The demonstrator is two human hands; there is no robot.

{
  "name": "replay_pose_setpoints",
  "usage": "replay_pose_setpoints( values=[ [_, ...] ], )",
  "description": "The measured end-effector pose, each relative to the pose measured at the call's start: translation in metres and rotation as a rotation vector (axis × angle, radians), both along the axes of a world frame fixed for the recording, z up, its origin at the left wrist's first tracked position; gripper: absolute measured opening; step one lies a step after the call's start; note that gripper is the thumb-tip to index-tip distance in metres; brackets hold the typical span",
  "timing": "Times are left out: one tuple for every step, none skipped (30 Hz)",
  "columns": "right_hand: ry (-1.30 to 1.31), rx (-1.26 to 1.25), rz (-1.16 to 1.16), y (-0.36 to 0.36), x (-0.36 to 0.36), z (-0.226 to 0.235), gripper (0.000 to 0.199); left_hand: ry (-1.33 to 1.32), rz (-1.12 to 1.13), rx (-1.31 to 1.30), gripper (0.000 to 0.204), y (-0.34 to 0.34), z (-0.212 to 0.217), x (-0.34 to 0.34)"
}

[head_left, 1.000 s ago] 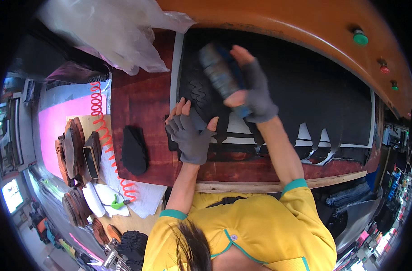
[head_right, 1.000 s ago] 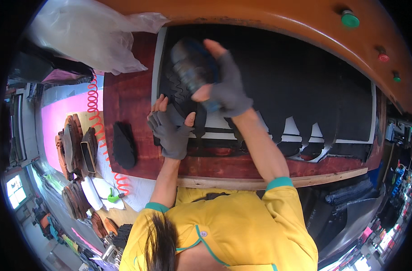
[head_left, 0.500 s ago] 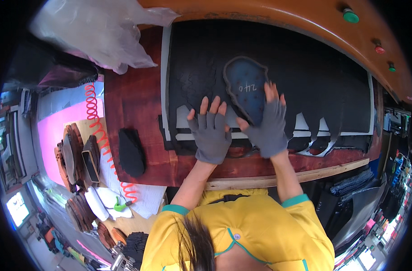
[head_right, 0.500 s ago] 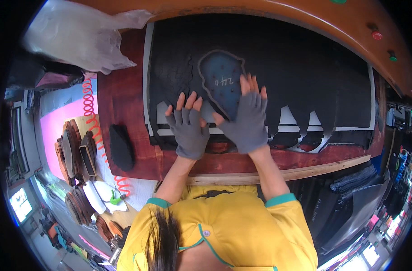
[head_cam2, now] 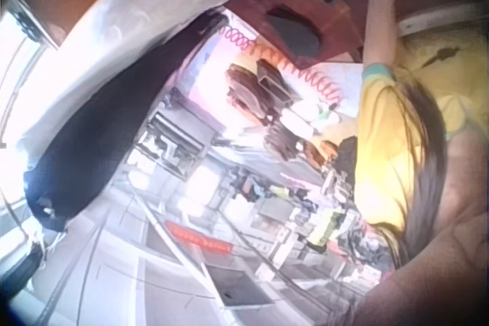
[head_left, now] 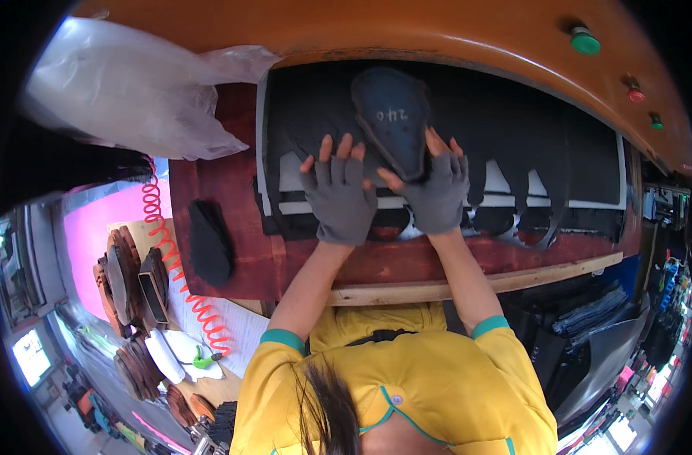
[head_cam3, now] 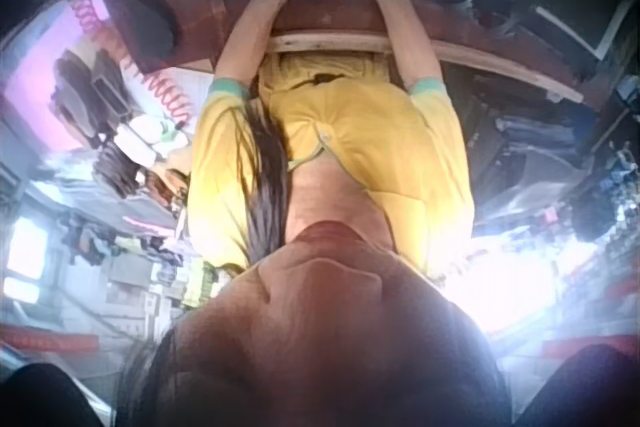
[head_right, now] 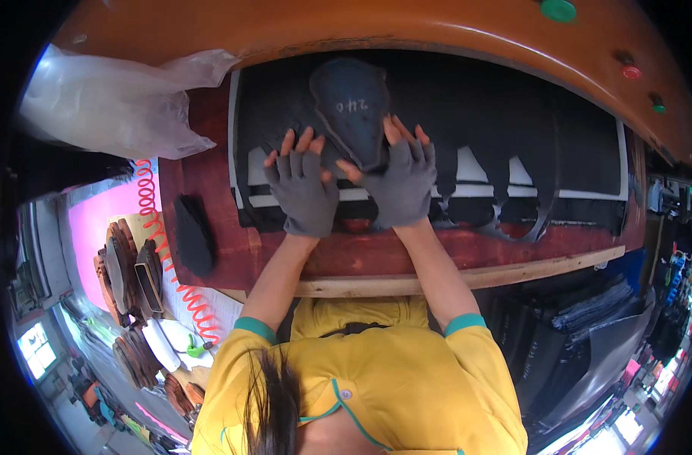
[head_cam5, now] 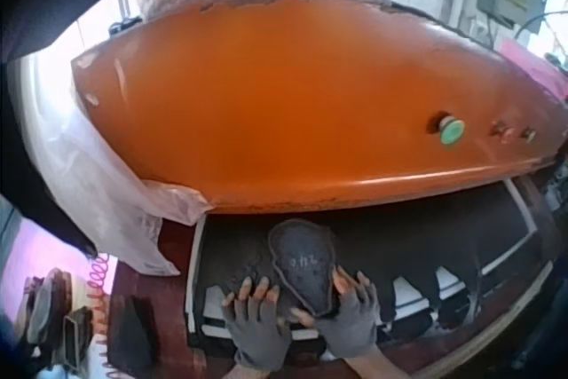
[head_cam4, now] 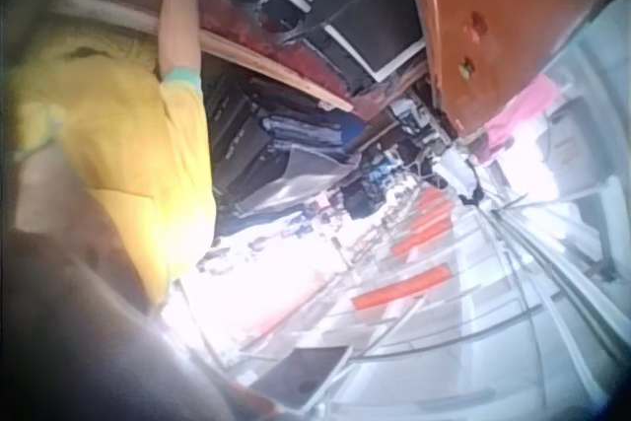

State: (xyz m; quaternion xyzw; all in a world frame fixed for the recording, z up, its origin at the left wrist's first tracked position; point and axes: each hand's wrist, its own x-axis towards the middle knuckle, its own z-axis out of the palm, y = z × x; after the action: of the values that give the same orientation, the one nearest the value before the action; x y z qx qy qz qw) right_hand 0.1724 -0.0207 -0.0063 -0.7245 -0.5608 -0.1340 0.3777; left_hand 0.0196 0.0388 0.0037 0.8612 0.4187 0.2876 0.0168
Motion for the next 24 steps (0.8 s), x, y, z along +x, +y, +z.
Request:
replay_pose_setpoints(
  values=[
    [0.005, 0.001, -0.008, 0.009, 0.004, 0.001, 0.088, -0.003, 0.001, 0.018, 0.046, 0.009, 0.003, 0.006],
    [0.034, -0.026, 0.013, 0.016, 0.008, 0.004, 0.097, -0.021, -0.007, 0.083, 0.042, 0.019, 0.006, 0.012],
    [0.063, 0.011, 0.057, 0.021, 0.013, 0.008, 0.1, -0.073, -0.008, 0.054, 0.04, 0.027, 0.01, 0.016],
    [0.1, 0.0, 0.094, 0.025, 0.018, 0.015, 0.103, -0.147, -0.019, 0.053, 0.038, 0.032, 0.014, 0.019],
    [0.147, -0.079, 0.115, 0.026, 0.025, 0.023, 0.107, -0.205, -0.02, 0.017, 0.037, 0.037, 0.018, 0.024],
    [0.082, -0.039, 0.114, 0.025, 0.033, 0.035, 0.116, -0.217, 0.0, 0.079, 0.032, 0.03, 0.021, 0.022],
    [0.014, 0.085, 0.062, 0.025, 0.044, 0.048, 0.116, -0.236, -0.028, 0.083, 0.032, 0.021, 0.023, 0.02],
    [-0.051, 0.158, 0.01, 0.025, 0.058, 0.063, 0.116, -0.258, -0.047, 0.074, 0.031, 0.008, 0.023, 0.016],
    [-0.168, 0.291, -0.025, 0.028, 0.075, 0.078, 0.116, -0.211, -0.058, 0.022, 0.031, -0.007, 0.021, 0.012],
    [-0.164, 0.345, -0.09, 0.034, 0.095, 0.094, 0.114, -0.209, -0.099, 0.038, 0.031, -0.021, 0.016, 0.011],
    [-0.277, 0.516, -0.106, 0.043, 0.116, 0.108, 0.112, -0.173, -0.118, -0.052, 0.031, -0.032, 0.01, 0.01],
    [-0.267, 0.448, -0.217, 0.053, 0.136, 0.119, 0.109, -0.161, -0.151, -0.091, 0.031, -0.039, 0.003, 0.012],
    [-0.264, 0.374, -0.331, 0.063, 0.152, 0.127, 0.107, -0.132, -0.181, -0.156, 0.031, -0.043, -0.004, 0.013],
    [-0.275, 0.453, -0.29, 0.069, 0.164, 0.13, 0.105, -0.115, -0.177, -0.126, 0.03, -0.043, -0.01, 0.015],
    [-0.23, 0.468, -0.285, 0.073, 0.171, 0.13, 0.103, -0.077, -0.174, -0.122, 0.028, -0.039, -0.015, 0.017],
    [-0.191, 0.489, -0.269, 0.073, 0.172, 0.126, 0.101, -0.041, -0.153, -0.13, 0.027, -0.034, -0.019, 0.02],
    [-0.176, 0.431, -0.203, 0.067, 0.167, 0.118, 0.102, -0.059, -0.146, -0.122, 0.026, -0.029, -0.022, 0.024],
    [-0.154, 0.366, -0.146, 0.058, 0.157, 0.106, 0.104, -0.06, -0.136, -0.139, 0.025, -0.023, -0.023, 0.025],
    [-0.182, 0.38, -0.048, 0.045, 0.144, 0.092, 0.105, -0.091, -0.135, -0.112, 0.024, -0.016, -0.025, 0.029],
    [-0.04, 0.262, -0.016, 0.03, 0.128, 0.076, 0.099, -0.062, -0.124, -0.132, 0.022, -0.01, -0.026, 0.031],
    [-0.012, 0.209, 0.075, 0.012, 0.111, 0.059, 0.093, -0.044, -0.13, -0.135, 0.021, -0.006, -0.026, 0.032],
    [0.003, 0.012, 0.097, -0.004, 0.096, 0.043, 0.078, -0.028, -0.131, -0.144, 0.02, -0.004, -0.026, 0.033],
    [-0.104, -0.087, 0.165, -0.018, 0.083, 0.028, 0.064, -0.018, -0.14, -0.122, 0.019, -0.002, -0.025, 0.035],
    [-0.054, -0.201, 0.22, -0.03, 0.074, 0.015, 0.051, -0.009, -0.144, -0.107, 0.017, -0.002, -0.024, 0.035]
  ],
)
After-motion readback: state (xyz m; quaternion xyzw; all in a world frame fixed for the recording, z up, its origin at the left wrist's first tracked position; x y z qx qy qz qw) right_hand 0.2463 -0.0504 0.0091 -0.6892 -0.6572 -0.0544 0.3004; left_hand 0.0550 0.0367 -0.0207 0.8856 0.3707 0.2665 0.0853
